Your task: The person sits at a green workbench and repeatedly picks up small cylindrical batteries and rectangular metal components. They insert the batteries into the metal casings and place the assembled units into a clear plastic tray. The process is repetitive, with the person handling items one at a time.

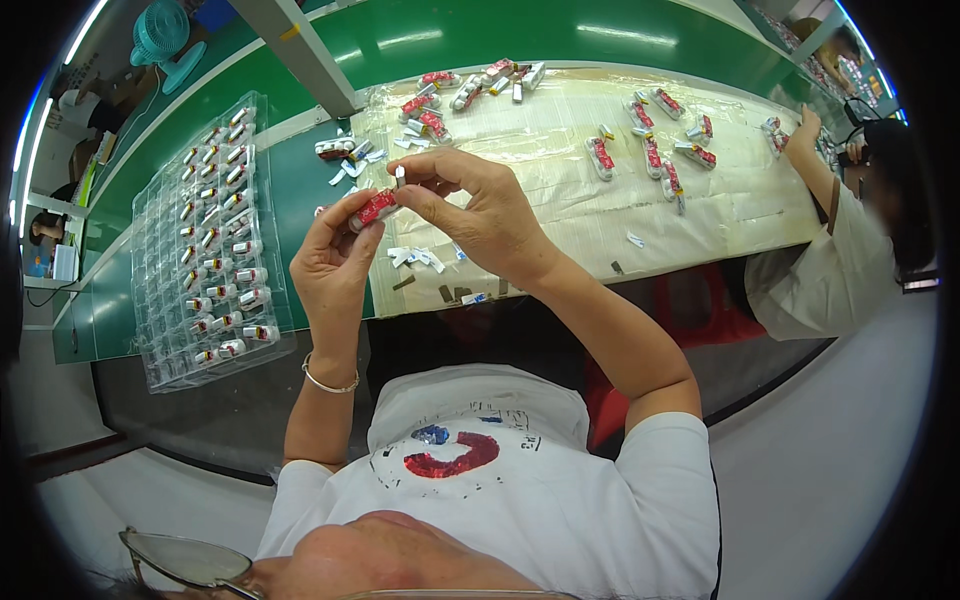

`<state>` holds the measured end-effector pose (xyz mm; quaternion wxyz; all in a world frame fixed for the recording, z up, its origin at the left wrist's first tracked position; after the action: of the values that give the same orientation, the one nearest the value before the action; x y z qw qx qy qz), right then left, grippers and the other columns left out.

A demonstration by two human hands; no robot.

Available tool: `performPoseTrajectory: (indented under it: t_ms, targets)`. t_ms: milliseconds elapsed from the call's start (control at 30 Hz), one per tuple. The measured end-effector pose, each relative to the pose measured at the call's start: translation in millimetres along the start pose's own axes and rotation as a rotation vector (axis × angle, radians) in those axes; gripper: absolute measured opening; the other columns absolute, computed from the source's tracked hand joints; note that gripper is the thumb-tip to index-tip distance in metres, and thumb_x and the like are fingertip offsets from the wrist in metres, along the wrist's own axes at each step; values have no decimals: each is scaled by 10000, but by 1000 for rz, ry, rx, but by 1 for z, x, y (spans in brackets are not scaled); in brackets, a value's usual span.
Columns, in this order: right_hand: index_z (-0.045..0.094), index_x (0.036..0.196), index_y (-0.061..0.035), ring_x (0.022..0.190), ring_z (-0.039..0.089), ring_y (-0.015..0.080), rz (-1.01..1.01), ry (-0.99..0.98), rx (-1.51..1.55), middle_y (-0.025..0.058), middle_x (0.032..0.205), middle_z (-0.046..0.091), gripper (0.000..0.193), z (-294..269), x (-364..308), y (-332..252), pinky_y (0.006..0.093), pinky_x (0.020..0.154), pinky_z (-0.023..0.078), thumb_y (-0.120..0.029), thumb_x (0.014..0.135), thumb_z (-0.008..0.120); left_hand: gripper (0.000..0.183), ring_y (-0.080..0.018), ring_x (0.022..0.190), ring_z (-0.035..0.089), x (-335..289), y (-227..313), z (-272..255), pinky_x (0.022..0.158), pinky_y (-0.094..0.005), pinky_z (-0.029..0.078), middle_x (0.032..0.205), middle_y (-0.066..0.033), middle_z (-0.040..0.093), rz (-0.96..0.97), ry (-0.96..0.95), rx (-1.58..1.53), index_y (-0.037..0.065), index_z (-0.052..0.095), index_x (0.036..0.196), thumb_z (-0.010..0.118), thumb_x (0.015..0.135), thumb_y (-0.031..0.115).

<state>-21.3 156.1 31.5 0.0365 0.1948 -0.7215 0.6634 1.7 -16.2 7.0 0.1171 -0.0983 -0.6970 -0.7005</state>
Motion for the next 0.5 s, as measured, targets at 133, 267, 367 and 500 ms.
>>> performPoseTrajectory:
  t_ms: [133, 267, 367, 500]
  targets:
    - [667, 1148, 23, 894, 638, 89, 102, -31, -80, 65, 1037, 697, 267, 0, -1, -10, 237, 808, 513, -131, 929, 676, 319, -123, 995, 638, -2, 4, 2, 888, -258, 527, 1129, -90, 658, 3, 23, 15, -22, 637, 1190, 676, 874, -53]
    - [667, 1134, 29, 875, 652, 102, 104, -27, -82, 72, 1004, 697, 263, 1, -3, -12, 252, 761, 528, -113, 914, 686, 298, -136, 1029, 631, -2, 16, 5, 885, -259, 535, 1161, -107, 644, 198, 20, 260, -12, 648, 1174, 669, 879, -52]
    - [670, 1115, 16, 835, 665, 172, -118, 9, -312, 92, 948, 686, 250, 3, -4, -19, 285, 718, 537, -95, 892, 690, 287, -144, 1041, 629, -3, 22, 7, 878, -259, 539, 1183, -111, 632, 279, 6, 342, 2, 657, 1159, 672, 876, -48]
    - [672, 1102, -24, 801, 647, 253, -361, 43, -619, 92, 882, 656, 264, 14, -9, -34, 332, 668, 535, -81, 845, 696, 258, -136, 993, 656, -2, 17, 6, 858, -266, 547, 1130, -90, 676, 177, 47, 123, 21, 664, 1133, 687, 878, -16]
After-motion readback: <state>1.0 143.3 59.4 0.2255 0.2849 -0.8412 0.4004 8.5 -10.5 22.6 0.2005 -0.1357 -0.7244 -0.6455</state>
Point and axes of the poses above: each hand's wrist, its own x-axis towards the middle knuckle, its own z-axis out of the palm, y = z × x, the point moved 6 cm from there along x, towards the middle knuckle
